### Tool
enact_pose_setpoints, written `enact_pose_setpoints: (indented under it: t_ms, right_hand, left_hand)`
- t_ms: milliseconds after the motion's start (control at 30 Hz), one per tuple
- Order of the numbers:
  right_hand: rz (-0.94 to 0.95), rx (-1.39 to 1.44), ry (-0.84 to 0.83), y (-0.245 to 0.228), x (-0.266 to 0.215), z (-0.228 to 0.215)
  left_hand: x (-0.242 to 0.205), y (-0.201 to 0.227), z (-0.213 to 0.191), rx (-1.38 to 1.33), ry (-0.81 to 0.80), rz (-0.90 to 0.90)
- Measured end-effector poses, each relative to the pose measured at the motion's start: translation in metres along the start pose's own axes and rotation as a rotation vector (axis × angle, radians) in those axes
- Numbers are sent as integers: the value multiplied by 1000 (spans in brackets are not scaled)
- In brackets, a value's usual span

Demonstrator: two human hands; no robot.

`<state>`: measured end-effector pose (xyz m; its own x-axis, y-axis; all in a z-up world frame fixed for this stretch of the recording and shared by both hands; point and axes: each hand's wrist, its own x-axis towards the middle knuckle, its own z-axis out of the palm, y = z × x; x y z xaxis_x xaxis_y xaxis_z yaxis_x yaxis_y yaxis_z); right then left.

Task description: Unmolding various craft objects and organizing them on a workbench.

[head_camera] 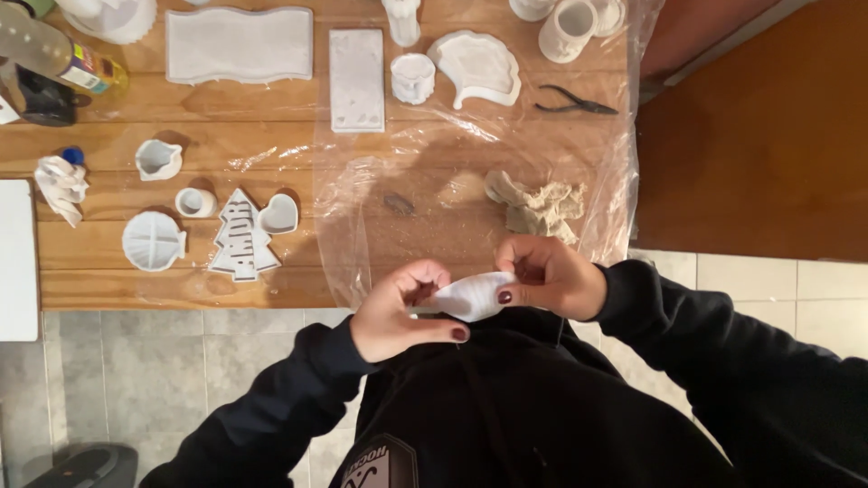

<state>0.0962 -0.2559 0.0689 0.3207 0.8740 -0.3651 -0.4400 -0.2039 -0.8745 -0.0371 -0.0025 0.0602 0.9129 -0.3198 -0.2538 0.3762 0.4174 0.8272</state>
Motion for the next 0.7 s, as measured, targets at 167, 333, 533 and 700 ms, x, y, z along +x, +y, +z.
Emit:
enact_pose_setpoints:
  t_ms: [167, 333, 533, 700]
  right_hand:
    - [26, -95, 75, 14, 8, -7]
    - [-108, -8, 157, 34, 20, -10]
    - [11, -151, 241, 47, 37, -10]
    - [-101, -240, 383, 89, 68, -25]
  left_hand:
    - [15, -24, -4, 137, 121, 103]
    - [30, -62, -14, 38, 258, 174]
    - [50, -73, -18, 157, 454, 328]
    - [75, -89, -28, 658, 685, 444]
